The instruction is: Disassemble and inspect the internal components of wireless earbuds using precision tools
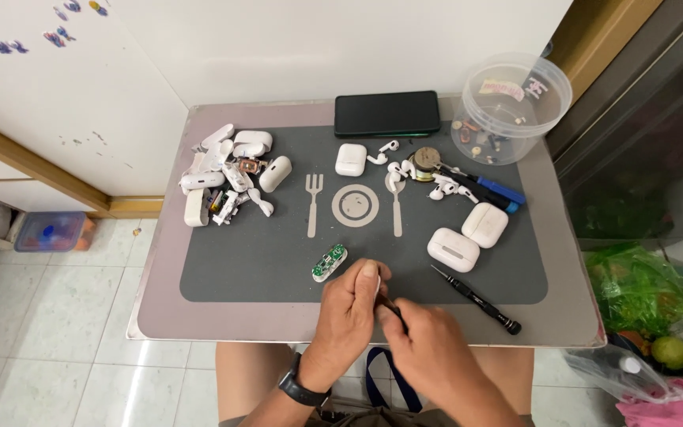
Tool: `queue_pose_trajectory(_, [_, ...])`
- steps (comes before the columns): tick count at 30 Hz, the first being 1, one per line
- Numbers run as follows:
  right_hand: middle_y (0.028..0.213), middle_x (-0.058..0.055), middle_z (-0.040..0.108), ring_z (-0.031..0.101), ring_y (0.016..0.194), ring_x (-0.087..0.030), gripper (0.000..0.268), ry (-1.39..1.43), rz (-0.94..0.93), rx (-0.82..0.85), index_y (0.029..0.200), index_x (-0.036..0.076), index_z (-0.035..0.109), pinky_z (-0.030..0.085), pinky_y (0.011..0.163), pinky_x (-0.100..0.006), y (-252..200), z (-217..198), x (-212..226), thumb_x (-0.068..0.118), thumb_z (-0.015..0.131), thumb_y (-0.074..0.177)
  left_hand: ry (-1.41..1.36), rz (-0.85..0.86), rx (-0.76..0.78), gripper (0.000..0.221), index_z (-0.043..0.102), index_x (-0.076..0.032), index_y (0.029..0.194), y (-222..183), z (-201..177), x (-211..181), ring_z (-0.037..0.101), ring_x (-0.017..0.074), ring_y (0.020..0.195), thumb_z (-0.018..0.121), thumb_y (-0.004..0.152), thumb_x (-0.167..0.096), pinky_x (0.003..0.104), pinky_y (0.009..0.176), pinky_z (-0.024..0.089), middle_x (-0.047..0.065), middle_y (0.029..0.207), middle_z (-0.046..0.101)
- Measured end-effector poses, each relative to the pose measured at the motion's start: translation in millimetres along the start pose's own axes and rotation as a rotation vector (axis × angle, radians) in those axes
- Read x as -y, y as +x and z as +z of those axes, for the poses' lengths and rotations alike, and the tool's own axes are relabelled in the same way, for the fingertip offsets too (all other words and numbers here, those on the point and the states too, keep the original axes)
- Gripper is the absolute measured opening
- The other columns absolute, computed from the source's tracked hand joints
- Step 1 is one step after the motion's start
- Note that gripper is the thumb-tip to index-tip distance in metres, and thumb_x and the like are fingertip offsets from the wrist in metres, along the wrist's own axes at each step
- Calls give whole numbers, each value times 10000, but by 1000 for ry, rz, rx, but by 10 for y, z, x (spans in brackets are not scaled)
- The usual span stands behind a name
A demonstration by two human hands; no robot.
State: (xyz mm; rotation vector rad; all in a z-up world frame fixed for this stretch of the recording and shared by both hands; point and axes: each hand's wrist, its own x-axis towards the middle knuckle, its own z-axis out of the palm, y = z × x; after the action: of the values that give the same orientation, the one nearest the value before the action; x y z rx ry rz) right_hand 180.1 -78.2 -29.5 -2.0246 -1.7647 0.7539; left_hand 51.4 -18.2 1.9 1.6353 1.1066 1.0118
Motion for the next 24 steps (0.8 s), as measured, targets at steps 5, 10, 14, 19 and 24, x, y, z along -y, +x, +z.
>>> queue_pose_trajectory(5, [667,-113,686,641,610,-367,309,-87,25,-38,826,139,586,470,592,-517,18,-222,206,351,470,1019,150,24,-61,453,643,-115,835,38,70,-10,604,166,585,337,1080,-341,338,582,475,10,656,625])
queue_pose_trajectory(10, [477,-131,583,460,340,-198,387,618,321,423,754,36,538,389,413,-306,61,-716,412,296,520,1040,-325,-206,64,487,609,-58,824,46,29,-56,573,155,476,395,1053,-431,275,429,432,61,699,556])
queue_pose_trajectory(14, [527,-42,513,428,546,-175,477,259,258,131,646,91,443,327,564,-423,114,-205,129,392,593,984,-253,-233,96,530,659,-99,861,96,29,-80,572,135,739,385,1015,-527,281,631,440,29,782,609])
queue_pose_trajectory(19, [653,-128,705,615,565,-438,170,16,-52,-97,948,162,660,446,548,-551,96,-103,54,257,521,933,213,-128,56,404,513,-119,744,112,47,-180,485,183,666,511,1027,-408,357,647,392,12,705,532])
queue_pose_trajectory(24, [555,-122,607,516,553,-393,366,84,26,-34,695,111,483,376,569,-496,49,-197,7,340,538,975,233,-65,99,538,323,-123,669,190,98,143,309,187,595,499,1075,-430,388,565,301,16,578,329])
